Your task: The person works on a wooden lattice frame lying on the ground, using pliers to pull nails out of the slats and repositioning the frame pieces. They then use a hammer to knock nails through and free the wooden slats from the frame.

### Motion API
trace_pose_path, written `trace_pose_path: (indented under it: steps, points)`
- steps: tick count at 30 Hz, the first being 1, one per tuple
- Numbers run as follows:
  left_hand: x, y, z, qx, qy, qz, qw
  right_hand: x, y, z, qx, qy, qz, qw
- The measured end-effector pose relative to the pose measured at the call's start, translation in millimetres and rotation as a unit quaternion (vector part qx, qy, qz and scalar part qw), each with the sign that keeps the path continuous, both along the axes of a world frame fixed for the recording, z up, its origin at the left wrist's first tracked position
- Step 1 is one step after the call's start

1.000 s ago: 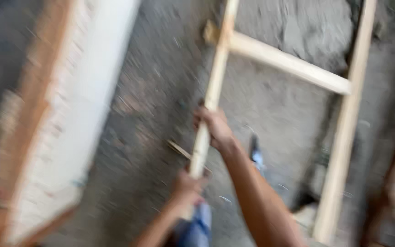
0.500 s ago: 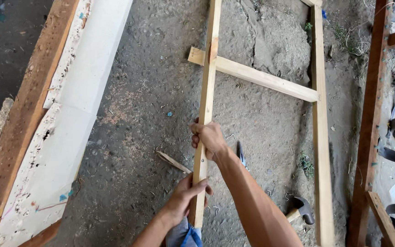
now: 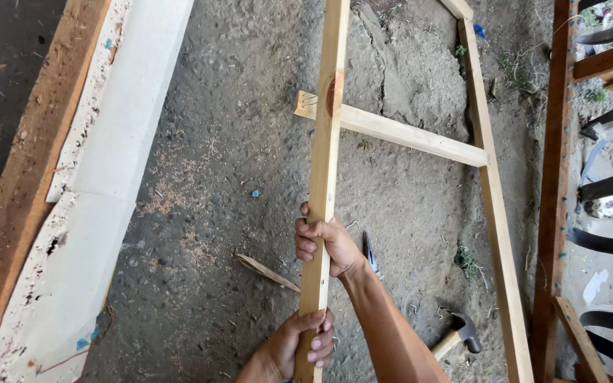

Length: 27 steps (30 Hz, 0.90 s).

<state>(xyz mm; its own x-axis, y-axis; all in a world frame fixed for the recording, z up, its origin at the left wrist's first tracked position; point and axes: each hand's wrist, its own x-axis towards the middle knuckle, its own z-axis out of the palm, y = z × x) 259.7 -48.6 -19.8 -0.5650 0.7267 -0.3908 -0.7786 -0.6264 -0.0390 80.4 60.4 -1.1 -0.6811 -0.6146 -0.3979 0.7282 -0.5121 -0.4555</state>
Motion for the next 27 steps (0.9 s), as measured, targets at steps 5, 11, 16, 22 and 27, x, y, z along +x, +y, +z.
trace_pose_path:
  steps: [5,11,16,22,27]
  points:
    - [-9,15,24,-0.48,-0.025,-0.014,0.877,1,-29,-12,-0.449,-0.058,0.023,0.891]
    - [14,-2,-4,-0.572,0.17,0.004,0.802,5,-10,10,0.091,-0.015,-0.007,0.996]
    - [24,27,-1,-0.566,0.242,0.011,0.788,14,6,22,0.323,0.04,-0.048,0.944]
    - [-3,20,20,-0.581,0.129,-0.022,0.803,29,18,-1,0.368,0.137,-0.006,0.92]
    - [-14,4,39,-0.63,0.137,0.024,0.764,47,78,-7,0.471,0.286,-0.048,0.833]
